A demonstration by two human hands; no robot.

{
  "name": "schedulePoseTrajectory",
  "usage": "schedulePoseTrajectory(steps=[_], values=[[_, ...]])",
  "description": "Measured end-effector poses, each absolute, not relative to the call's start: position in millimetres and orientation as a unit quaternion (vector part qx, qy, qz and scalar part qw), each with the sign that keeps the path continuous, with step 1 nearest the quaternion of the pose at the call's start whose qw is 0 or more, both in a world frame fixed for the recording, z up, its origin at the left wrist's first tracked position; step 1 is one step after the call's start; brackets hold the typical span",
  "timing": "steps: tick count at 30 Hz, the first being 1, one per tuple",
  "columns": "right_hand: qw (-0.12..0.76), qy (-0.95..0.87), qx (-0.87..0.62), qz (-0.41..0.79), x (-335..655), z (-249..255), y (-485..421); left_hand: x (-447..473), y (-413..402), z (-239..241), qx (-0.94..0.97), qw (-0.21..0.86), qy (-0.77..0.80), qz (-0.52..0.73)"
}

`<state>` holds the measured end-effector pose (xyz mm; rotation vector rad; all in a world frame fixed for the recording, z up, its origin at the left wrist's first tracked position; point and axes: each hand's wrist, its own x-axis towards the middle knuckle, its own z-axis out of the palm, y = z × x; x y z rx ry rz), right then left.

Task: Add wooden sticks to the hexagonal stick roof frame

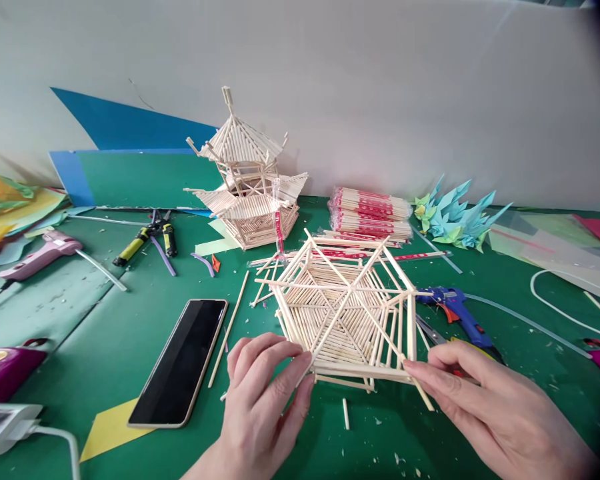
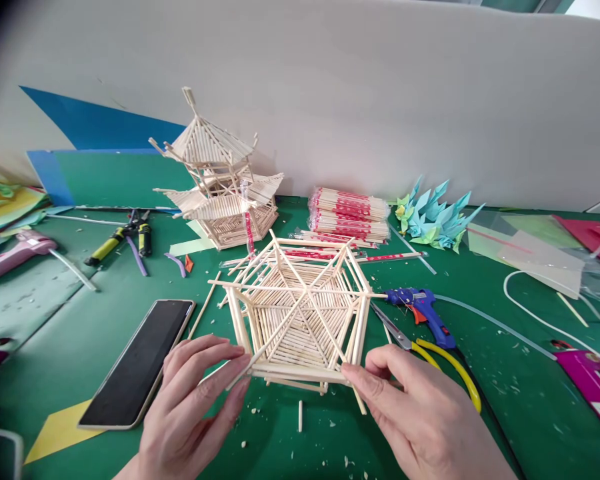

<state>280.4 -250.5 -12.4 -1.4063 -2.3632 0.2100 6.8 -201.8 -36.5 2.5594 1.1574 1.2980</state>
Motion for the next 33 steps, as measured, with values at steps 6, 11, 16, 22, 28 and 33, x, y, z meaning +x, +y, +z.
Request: schedulePoseTrajectory(steps=[6, 11, 16, 22, 28, 33], values=[[0.19, -0.84, -0.501, 0.087, 281.7, -14.9, -251.5, 7.8, -202.6, -38.3, 0.826, 0.031, 0.372, 0.422], [0.206, -0.84, -0.496, 0.076, 278.6, -12.5, -249.0, 8.1, -203.1, -38.4, 0.824, 0.031, 0.372, 0.427], [0.205, -0.834, -0.507, 0.079, 276.5, -13.1, -248.8, 8.1, -202.2, -36.8, 0.827, 0.025, 0.375, 0.417], [0.221, -0.819, -0.522, 0.086, 273.2, -9.7, -247.3, 14.6, -201.5, -34.7, 0.831, 0.03, 0.38, 0.405], [0.227, -0.812, -0.531, 0.089, 268.9, -3.4, -245.9, 29.8, -187.4, -10.6, 0.878, 0.043, 0.368, 0.304], [0.215, -0.796, -0.55, 0.136, 269.5, -2.0, -248.0, 30.7, -178.6, 3.2, 0.916, 0.085, 0.329, 0.212]])
